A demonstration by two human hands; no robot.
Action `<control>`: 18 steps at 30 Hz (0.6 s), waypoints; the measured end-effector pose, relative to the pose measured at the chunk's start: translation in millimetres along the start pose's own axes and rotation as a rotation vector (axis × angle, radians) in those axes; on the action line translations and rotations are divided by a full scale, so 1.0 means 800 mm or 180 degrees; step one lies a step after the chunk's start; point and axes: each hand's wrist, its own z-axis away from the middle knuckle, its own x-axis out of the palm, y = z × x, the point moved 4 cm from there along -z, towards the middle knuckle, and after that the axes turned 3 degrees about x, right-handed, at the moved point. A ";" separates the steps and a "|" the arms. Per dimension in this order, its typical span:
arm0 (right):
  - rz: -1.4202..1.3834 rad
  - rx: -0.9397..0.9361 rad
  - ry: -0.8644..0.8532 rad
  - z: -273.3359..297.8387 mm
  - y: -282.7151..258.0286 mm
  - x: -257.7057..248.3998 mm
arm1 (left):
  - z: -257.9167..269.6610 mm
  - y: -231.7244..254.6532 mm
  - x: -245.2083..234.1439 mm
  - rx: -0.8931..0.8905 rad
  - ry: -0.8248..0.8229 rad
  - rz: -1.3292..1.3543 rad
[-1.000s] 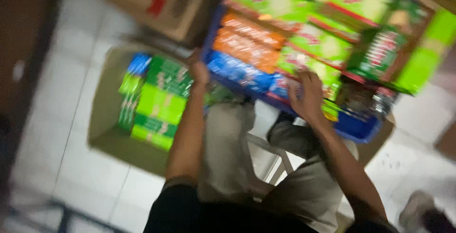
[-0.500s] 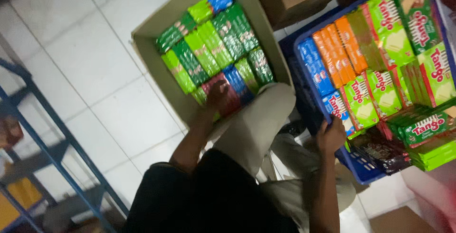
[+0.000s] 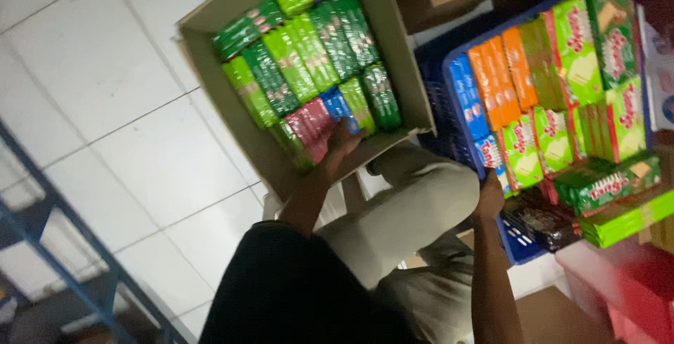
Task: The person transfers packets of Tango snacks from a cardboard box into a blue plastic crate. They pick up packets by hand and place them into the crate, arranging them by color and type.
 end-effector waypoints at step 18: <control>0.0612 0.0016 -0.0090 0.000 0.062 0.059 | -0.139 0.089 0.062 -0.0614 0.0560 0.1515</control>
